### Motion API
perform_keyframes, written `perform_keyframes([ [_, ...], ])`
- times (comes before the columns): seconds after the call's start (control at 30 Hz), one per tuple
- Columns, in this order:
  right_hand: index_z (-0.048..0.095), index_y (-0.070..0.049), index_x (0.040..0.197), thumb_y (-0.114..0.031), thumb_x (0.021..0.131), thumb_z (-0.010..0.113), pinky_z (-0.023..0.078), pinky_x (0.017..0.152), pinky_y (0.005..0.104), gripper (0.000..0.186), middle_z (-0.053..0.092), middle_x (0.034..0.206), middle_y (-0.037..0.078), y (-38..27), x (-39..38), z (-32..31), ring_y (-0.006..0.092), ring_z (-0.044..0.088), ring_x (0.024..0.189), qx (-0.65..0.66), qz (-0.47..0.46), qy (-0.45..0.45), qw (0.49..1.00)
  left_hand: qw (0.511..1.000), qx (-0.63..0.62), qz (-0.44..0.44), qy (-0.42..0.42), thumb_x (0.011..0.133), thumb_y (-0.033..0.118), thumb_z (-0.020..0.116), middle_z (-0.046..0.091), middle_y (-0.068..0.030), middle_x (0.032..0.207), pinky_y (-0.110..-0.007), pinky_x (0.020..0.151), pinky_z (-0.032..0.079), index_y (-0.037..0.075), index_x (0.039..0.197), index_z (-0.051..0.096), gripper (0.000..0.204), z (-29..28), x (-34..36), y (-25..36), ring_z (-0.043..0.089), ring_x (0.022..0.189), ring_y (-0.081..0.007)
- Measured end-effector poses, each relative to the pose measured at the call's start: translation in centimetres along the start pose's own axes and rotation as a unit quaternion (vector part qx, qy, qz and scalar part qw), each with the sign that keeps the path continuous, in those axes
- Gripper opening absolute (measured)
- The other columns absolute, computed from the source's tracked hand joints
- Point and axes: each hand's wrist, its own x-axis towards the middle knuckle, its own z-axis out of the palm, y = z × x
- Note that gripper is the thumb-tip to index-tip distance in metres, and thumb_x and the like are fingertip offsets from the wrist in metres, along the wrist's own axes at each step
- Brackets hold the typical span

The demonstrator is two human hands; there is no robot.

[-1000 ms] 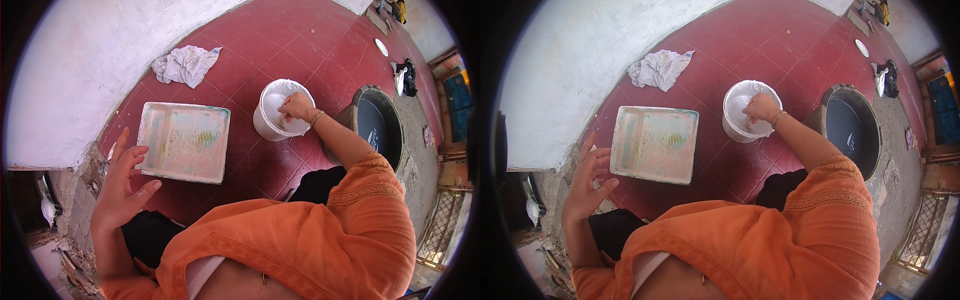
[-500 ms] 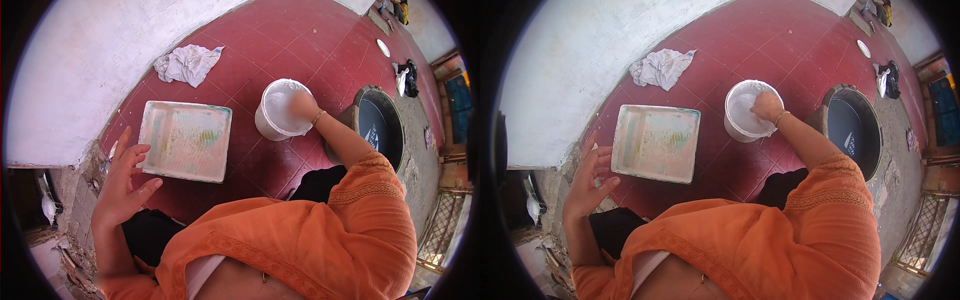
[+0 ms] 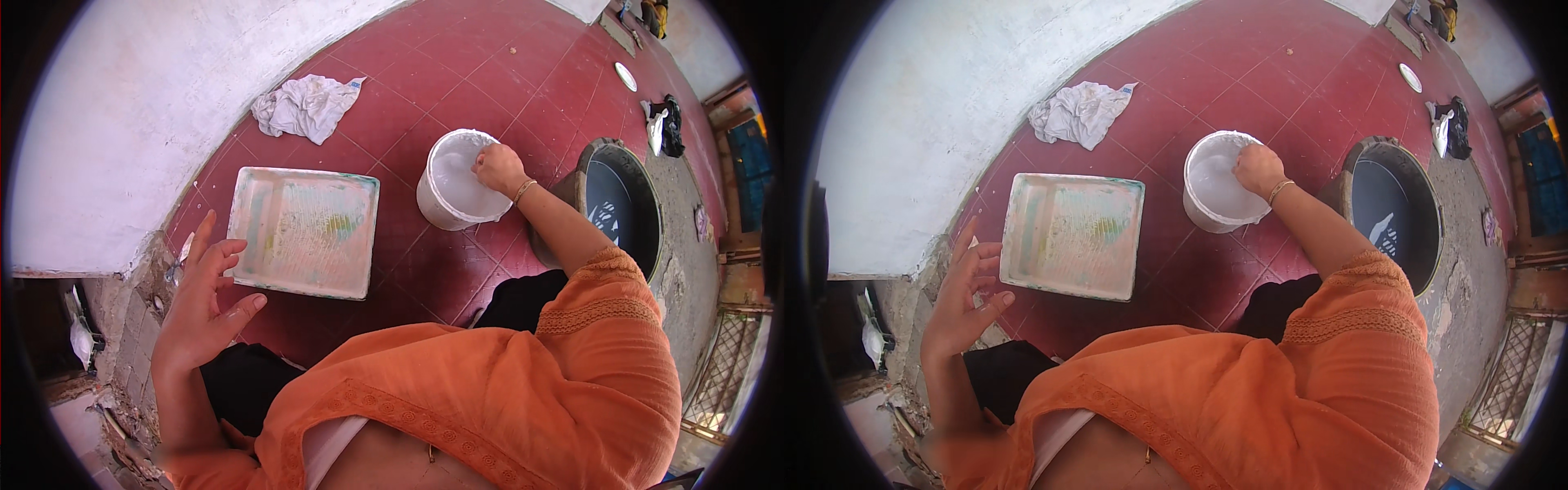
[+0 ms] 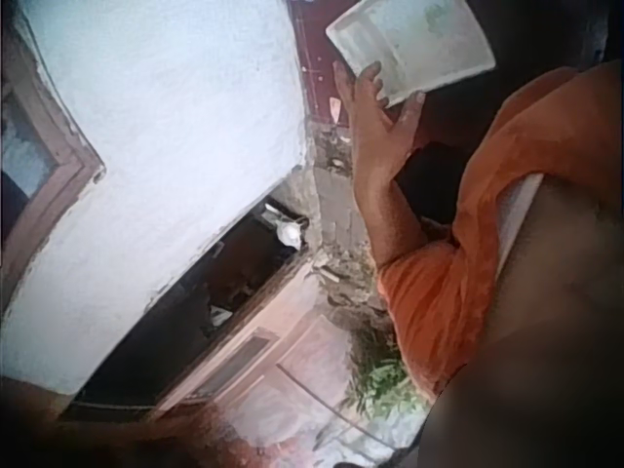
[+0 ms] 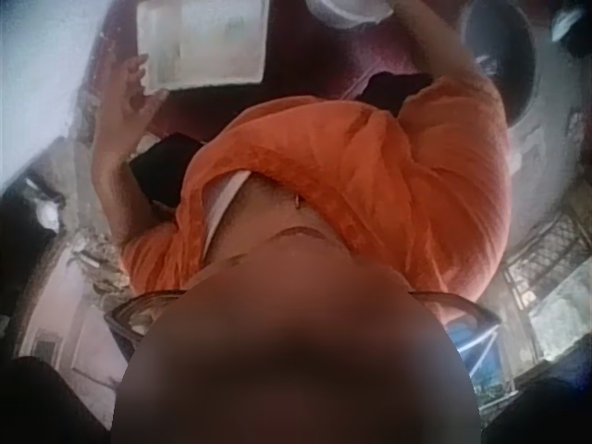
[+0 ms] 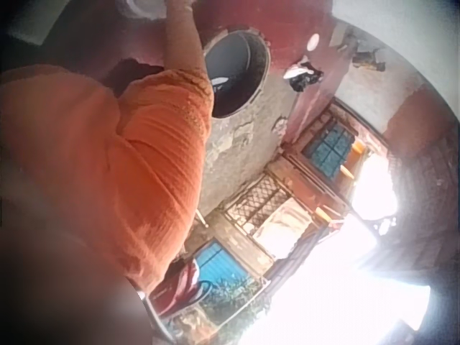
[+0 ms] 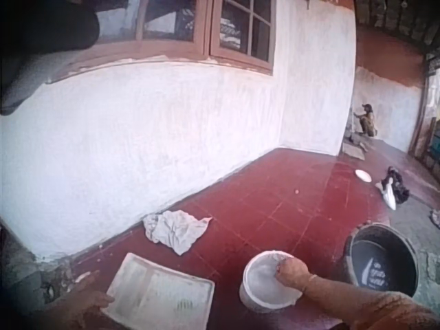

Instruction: The person mixes white paint in a bucket with a brush and then pours it into a paint tray.

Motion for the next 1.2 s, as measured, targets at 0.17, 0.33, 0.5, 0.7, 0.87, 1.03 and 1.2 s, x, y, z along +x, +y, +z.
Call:
perform_keyframes([
  [0.17,0.067,-0.003,0.08,-0.022,0.074,0.064,0.052,0.064,0.0311,0.02,0.067,0.078,0.011,-0.6,0.0,-0.1,0.0199,0.066,0.066,0.152,0.047,-0.226,0.961,1.0,-0.003,0.01,-0.003,0.071,0.007,0.071,0.011,-0.0185,0.149,-0.039,0.09,0.042,0.009,0.124,0.045,0.059,0.1,0.0,0.0,0.046,0.117,-0.0306],
  [0.33,0.067,-0.002,0.08,-0.022,0.075,0.065,0.051,0.06,0.0285,0.021,0.068,0.076,0.009,-0.5,0.1,0.1,0.0169,0.066,0.059,0.309,0.041,-0.117,0.943,1.0,0.015,0.016,-0.006,0.072,0.005,0.07,0.011,-0.0172,0.149,-0.038,0.09,0.043,0.007,0.124,0.045,0.058,0.2,0.1,0.1,0.046,0.118,-0.0278],
  [0.5,0.066,0.001,0.082,-0.022,0.074,0.063,0.052,0.066,0.036,0.024,0.067,0.08,0.013,1.5,0.6,1.4,0.0267,0.065,0.066,0.076,-0.067,0.077,0.992,1.0,0.012,0.015,-0.003,0.072,0.004,0.068,0.01,-0.0156,0.149,-0.036,0.09,0.043,0.005,0.124,0.045,0.057,0.2,0.0,0.2,0.046,0.118,-0.0257],
  [0.7,0.068,-0.004,0.08,-0.02,0.074,0.062,0.052,0.068,0.0358,0.018,0.066,0.068,0.011,0.7,0.6,1.4,0.0262,0.065,0.066,0.045,-0.011,-0.152,0.987,1.0,0.004,0.019,-0.005,0.071,0.005,0.07,0.01,-0.0161,0.149,-0.037,0.091,0.043,0.005,0.124,0.045,0.059,0.1,-0.2,0.2,0.046,0.118,-0.0275],
  [0.87,0.068,-0.006,0.079,-0.017,0.074,0.065,0.051,0.061,0.0288,0.013,0.065,0.063,0.005,-0.5,-0.1,0.5,0.0145,0.065,0.06,0.331,0.089,-0.14,0.929,0.999,0.021,0.023,-0.006,0.071,0.005,0.07,0.011,-0.016,0.149,-0.037,0.09,0.043,0.005,0.125,0.044,0.06,0.2,-0.1,0.2,0.046,0.118,-0.0291],
  [1.03,0.067,-0.003,0.081,-0.02,0.076,0.064,0.051,0.064,0.0321,0.018,0.067,0.071,0.007,0.9,0.8,1.2,0.0181,0.065,0.061,0.149,-0.022,0.032,0.988,1.0,0.016,0.016,-0.009,0.071,0.004,0.069,0.011,-0.0158,0.149,-0.037,0.09,0.043,0.005,0.125,0.044,0.059,0.3,0.0,0.4,0.046,0.118,-0.0284],
  [1.2,0.066,-0.002,0.08,-0.022,0.076,0.062,0.052,0.067,0.034,0.021,0.068,0.073,0.009,1.8,0.7,1.7,0.0206,0.064,0.059,-0.02,-0.041,0.008,0.999,1.0,0.012,0.006,-0.011,0.072,0.008,0.071,0.01,-0.0187,0.149,-0.04,0.091,0.042,0.008,0.125,0.044,0.059,0.1,0.0,0.0,0.043,0.121,-0.0284],
])
